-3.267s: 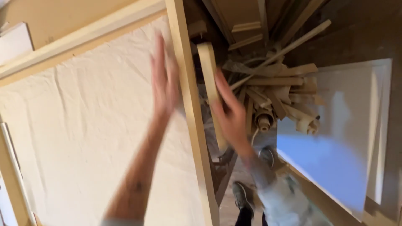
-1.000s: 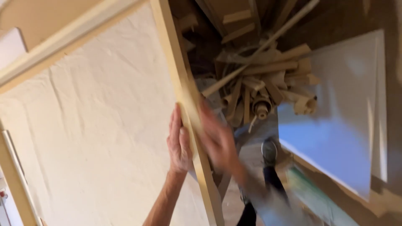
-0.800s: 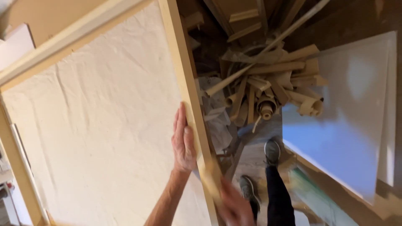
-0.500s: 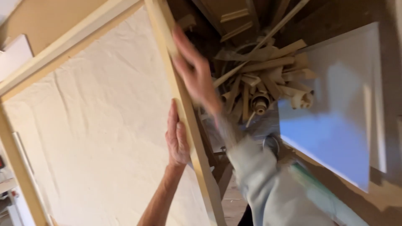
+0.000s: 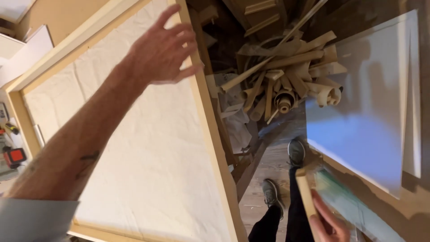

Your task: Sanding the edges and corners of a large wooden picture frame using a sanding block.

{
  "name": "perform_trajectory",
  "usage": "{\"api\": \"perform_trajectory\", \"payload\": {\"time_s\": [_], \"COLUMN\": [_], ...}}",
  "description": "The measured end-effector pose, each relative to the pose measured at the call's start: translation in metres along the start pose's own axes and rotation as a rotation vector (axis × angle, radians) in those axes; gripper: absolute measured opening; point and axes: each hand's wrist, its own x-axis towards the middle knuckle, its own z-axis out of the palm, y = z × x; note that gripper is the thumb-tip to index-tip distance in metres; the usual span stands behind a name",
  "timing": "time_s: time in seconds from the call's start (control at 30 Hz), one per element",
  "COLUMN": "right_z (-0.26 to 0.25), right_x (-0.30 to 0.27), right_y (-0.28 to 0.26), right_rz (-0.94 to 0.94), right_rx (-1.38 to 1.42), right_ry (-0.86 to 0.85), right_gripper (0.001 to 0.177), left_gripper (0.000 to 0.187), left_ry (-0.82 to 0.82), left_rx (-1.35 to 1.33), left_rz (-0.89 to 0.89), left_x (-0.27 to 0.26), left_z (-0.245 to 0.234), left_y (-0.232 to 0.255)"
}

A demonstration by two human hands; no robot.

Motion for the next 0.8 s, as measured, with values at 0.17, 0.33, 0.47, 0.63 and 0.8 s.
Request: {"api": "perform_trajectory", "payload": {"time_s": [0.17, 0.33, 0.47, 0.63, 0.8], "right_z": [0.019, 0.014, 0.013, 0.019, 0.018], "right_x": [0.013, 0.005, 0.006, 0.001, -0.014], "right_y": [-0.05, -0.042, -0.047, -0.051, -0.047], "right_rz": [0.096, 0.091, 0.053, 0.068, 0.14], "right_rx": [-0.233, -0.266, -0.327, -0.377, -0.354], "right_ry": [0.139, 0.176, 0.172, 0.167, 0.166], "right_gripper": [0.055, 0.054, 0.055, 0.056, 0.059], "left_gripper": [0.081, 0.089, 0.085, 0.088, 0.101], "left_ry": [-0.344, -0.297, -0.281, -0.331, -0.224], "left_rx": [-0.031, -0.186, -0.3, -0.077, -0.172], "left_rz": [0.239, 0.344, 0.424, 0.248, 0.305], "left_x": [-0.02, -0.065, -0.062, -0.036, -0.063], "left_z": [-0.034, -0.048, -0.05, -0.054, -0.053], "left_y": [0.071, 0.142, 0.141, 0.098, 0.161]}}
